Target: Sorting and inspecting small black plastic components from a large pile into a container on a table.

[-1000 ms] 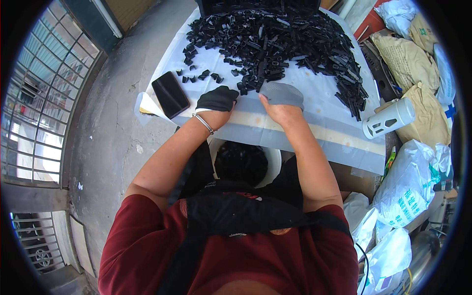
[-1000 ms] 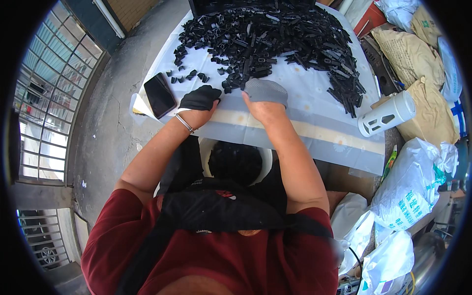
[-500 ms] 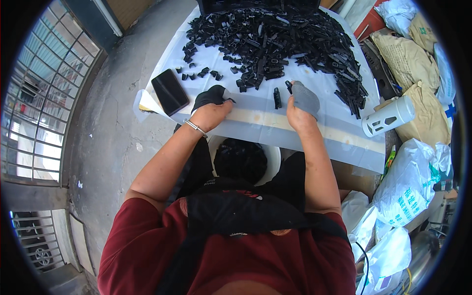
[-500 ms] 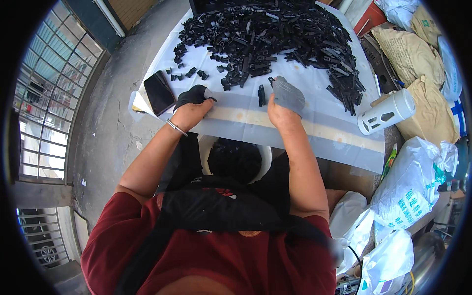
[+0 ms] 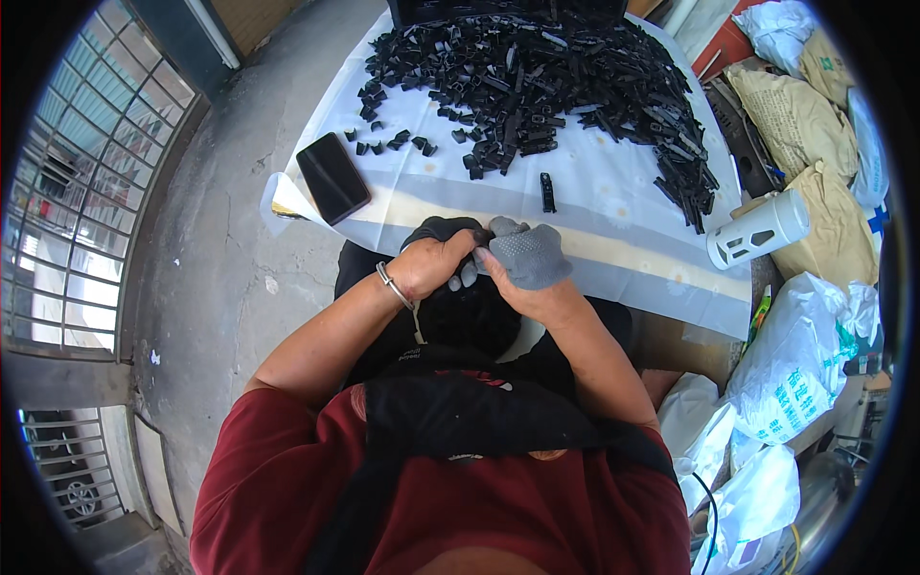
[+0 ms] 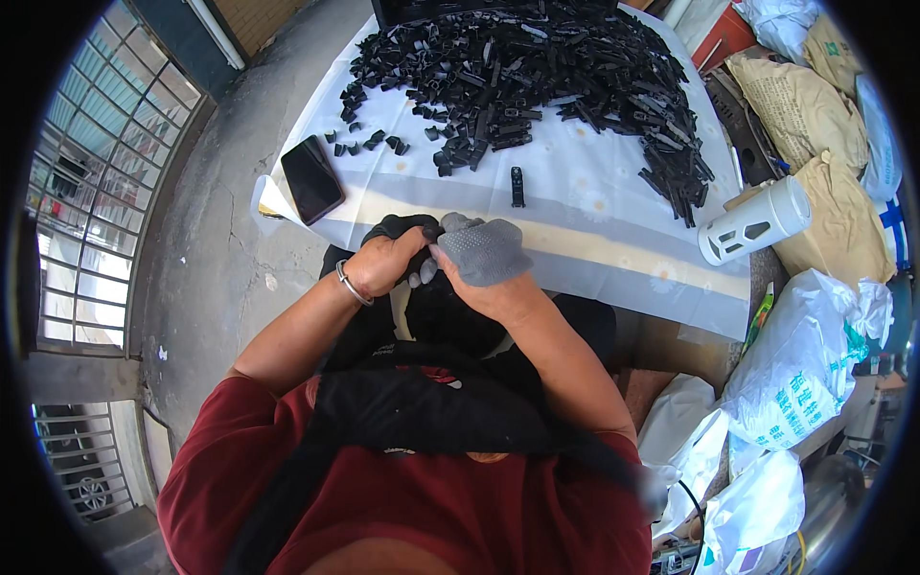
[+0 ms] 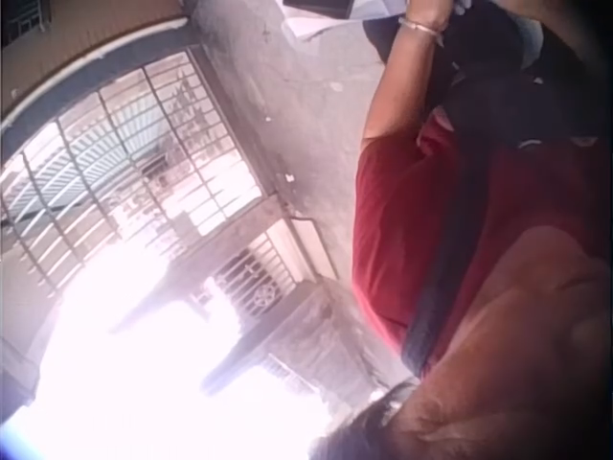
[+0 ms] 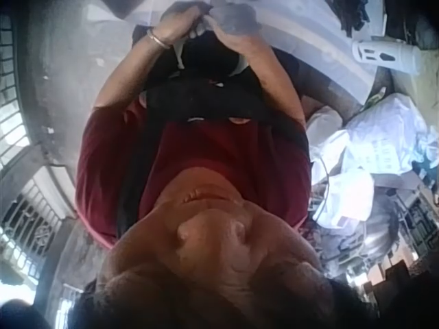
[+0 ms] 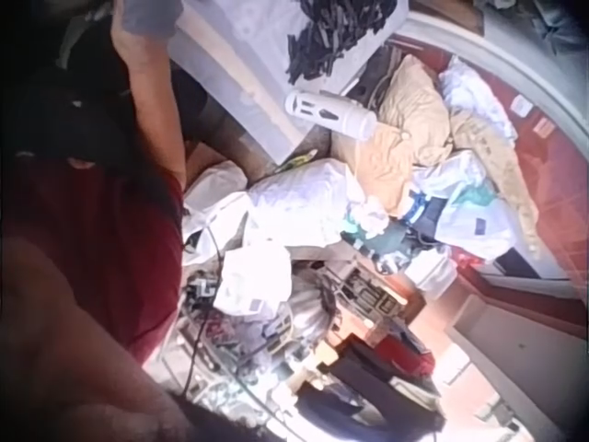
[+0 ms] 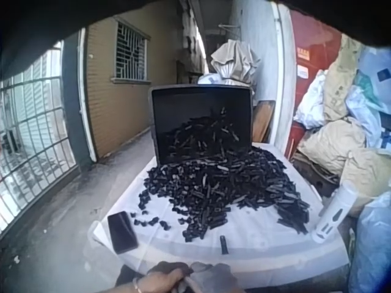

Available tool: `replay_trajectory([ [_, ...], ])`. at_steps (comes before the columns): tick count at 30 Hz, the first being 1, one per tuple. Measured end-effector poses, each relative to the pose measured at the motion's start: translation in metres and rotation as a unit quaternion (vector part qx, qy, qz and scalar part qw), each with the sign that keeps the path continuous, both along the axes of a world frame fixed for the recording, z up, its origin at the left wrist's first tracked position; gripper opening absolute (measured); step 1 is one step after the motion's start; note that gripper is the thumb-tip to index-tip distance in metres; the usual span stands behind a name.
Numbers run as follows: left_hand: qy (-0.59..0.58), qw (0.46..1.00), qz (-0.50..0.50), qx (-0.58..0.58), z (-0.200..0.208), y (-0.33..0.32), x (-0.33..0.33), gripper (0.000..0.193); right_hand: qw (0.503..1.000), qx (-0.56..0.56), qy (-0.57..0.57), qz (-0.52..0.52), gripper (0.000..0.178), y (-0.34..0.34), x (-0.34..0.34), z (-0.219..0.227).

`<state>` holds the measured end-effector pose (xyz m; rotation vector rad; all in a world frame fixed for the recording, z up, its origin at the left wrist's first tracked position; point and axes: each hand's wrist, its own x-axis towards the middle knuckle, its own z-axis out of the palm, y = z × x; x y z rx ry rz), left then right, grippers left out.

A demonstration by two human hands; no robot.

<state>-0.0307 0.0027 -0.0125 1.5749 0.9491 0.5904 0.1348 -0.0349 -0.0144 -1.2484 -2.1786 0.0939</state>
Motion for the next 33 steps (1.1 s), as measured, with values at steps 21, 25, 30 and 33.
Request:
replay_trajectory([
  [21, 0.027, 0.995, 0.060, 0.079, 0.012, -0.003, -0.002, 0.039, 0.987, 0.102, -0.106, -0.070, 0.014, -0.013, 0.005, 0.013],
  [25, 0.026, 0.979, 0.066, 0.192, 0.003, -0.008, 0.006, 0.034, 0.986, 0.010, -0.146, -0.083, 0.016, -0.015, -0.004, 0.010],
  [30, 0.117, 0.944, 0.031, 0.307, 0.003, -0.011, 0.001, 0.032, 0.998, 0.046, -0.033, 0.021, 0.018, -0.014, -0.008, -0.009],
  [33, 0.261, 0.910, 0.012, 0.323, 0.003, 0.010, -0.005, 0.036, 0.993, -0.100, -0.056, -0.023, 0.024, -0.007, 0.004, 0.007],
])
